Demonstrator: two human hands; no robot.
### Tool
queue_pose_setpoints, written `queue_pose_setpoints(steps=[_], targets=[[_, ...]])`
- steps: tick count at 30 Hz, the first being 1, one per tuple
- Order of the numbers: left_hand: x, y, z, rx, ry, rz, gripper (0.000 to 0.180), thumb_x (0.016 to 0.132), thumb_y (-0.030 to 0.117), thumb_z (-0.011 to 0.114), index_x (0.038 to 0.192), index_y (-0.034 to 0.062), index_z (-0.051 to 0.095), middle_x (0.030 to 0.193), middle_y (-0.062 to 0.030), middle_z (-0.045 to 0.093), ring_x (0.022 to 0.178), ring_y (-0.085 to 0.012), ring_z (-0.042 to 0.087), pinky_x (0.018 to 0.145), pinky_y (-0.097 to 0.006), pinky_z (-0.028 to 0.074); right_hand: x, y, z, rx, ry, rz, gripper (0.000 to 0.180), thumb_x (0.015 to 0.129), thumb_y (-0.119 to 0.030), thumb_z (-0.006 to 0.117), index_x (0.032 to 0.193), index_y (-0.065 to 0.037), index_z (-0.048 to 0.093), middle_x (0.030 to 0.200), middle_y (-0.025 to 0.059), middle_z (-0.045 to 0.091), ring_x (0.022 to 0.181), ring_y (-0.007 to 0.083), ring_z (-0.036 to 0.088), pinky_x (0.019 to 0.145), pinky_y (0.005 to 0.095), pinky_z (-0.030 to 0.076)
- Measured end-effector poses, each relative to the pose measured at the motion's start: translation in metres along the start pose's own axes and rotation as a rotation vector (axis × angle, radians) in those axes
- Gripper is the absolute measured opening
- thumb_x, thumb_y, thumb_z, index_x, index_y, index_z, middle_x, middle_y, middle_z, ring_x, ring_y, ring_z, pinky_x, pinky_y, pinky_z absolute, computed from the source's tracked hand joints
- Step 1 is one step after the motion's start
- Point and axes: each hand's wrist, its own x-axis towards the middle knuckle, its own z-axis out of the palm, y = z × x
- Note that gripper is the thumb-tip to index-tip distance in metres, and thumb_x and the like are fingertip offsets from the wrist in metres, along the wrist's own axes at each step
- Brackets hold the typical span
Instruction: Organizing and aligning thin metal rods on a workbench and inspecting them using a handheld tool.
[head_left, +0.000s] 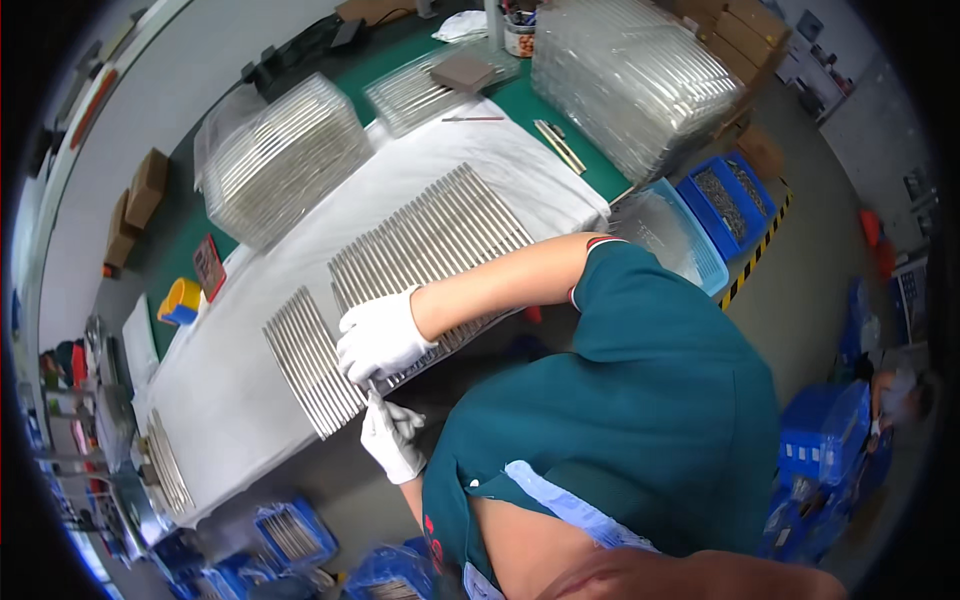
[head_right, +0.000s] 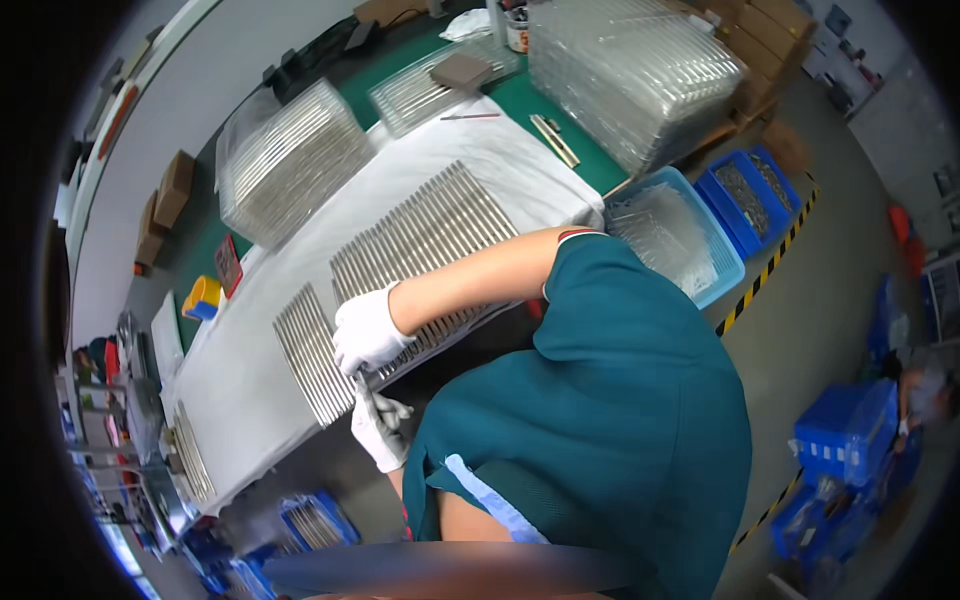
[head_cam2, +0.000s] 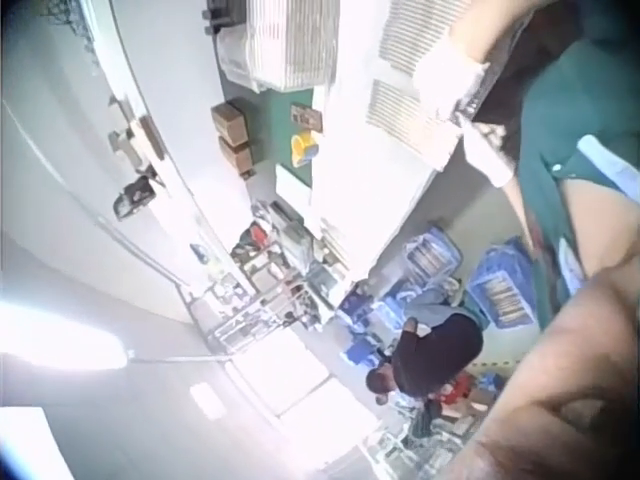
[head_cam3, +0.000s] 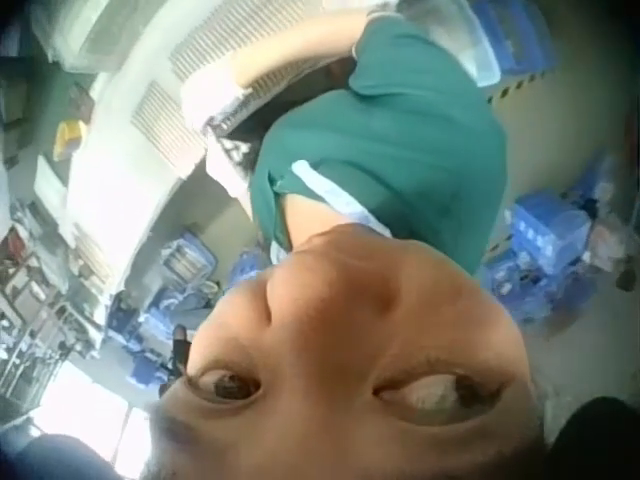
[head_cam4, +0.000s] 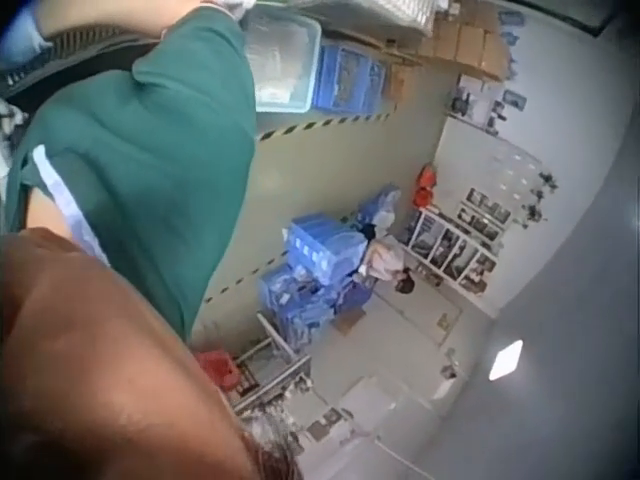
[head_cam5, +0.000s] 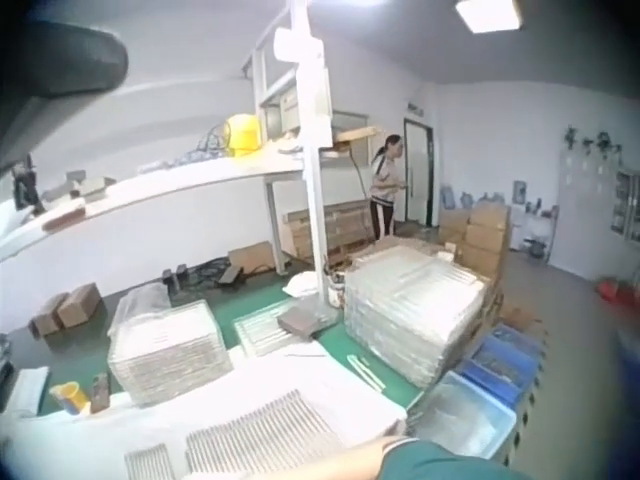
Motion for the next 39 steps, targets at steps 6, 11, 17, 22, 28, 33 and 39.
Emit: queue_pose_setpoints(steps=[6,11,17,22,28,33,39], targets=[[0.004,0.025,0.0,-0.002,-0.125,0.236,0.039,0.1,0.029,0.041,0.087,-0.0041,0.056,0.054,-0.0052,0.045,0.054,-0.0168,0.051,0.061,-0.029,0.047,0.003,0.005,-0.038,0.065,0.137,0.237,0.011,0.077,-0.018,0.055,0.085,-0.016,0.062,0.079,0.0023,0.065,0.07,0.0259,0.063,0.057,0.0382,0.048],[-0.002,0.023,-0.018,0.168,0.173,0.467,0.035,0.1,0.027,0.043,0.108,-0.0051,0.057,0.082,-0.0088,0.061,0.077,-0.0135,0.055,0.078,-0.026,0.045,0.005,0.0,-0.082,0.325,0.497,0.496,0.016,0.086,-0.02,0.063,0.1,-0.014,0.064,0.096,0.0017,0.069,0.085,0.0168,0.066,0.071,0.0296,0.052],[-0.007,0.065,-0.005,0.558,0.111,0.643,0.044,0.094,0.008,0.054,0.135,-0.0021,0.04,0.119,-0.0118,0.054,0.095,-0.0167,0.054,0.084,-0.028,0.045,0.002,-0.03,-0.109,1.365,0.491,0.691,0.027,0.093,-0.027,0.056,0.101,-0.001,0.064,0.097,0.0074,0.068,0.092,0.0168,0.064,0.075,0.0309,0.056],[-0.01,0.051,-0.006,0.246,-0.149,0.096,0.016,0.098,0.014,0.048,0.101,0.001,0.057,0.066,0.0014,0.052,0.048,-0.0018,0.034,0.044,-0.018,0.025,-0.002,-0.039,-0.101,1.422,0.349,0.656,0.032,0.093,-0.03,0.056,0.108,-0.002,0.06,0.099,0.0072,0.067,0.094,0.0163,0.064,0.077,0.0303,0.055],[-0.017,0.039,-0.021,0.168,-0.054,0.14,0.03,0.099,0.027,0.045,0.087,0.0022,0.058,0.05,0.007,0.03,0.042,-0.0007,0.023,0.04,-0.021,0.014,-0.091,-0.012,-0.211,1.429,1.422,0.064,0.075,0.081,-0.077,0.028,0.085,-0.011,0.062,0.082,0.0116,0.068,0.081,0.0256,0.069,0.074,0.0419,0.058],[-0.021,0.041,-0.027,0.162,-0.062,0.17,0.029,0.097,0.025,0.048,0.088,0.0004,0.059,0.054,0.0061,0.036,0.043,-0.0002,0.024,0.042,-0.02,0.015,-0.218,-0.017,-0.282,1.405,1.32,-0.441,0.032,0.091,-0.033,0.047,0.069,-0.014,0.062,0.071,0.0001,0.065,0.064,0.0149,0.06,0.062,0.031,0.048],[-0.017,0.035,-0.019,0.11,-0.051,0.076,0.02,0.095,0.015,0.054,0.103,-0.0019,0.061,0.065,0.0039,0.049,0.047,0.0008,0.032,0.042,-0.016,0.023,-0.241,-0.036,-0.321,0.978,1.792,-0.174,0.036,0.093,-0.03,0.046,0.062,-0.018,0.062,0.059,-0.0034,0.063,0.055,0.0098,0.059,0.054,0.0264,0.046]])
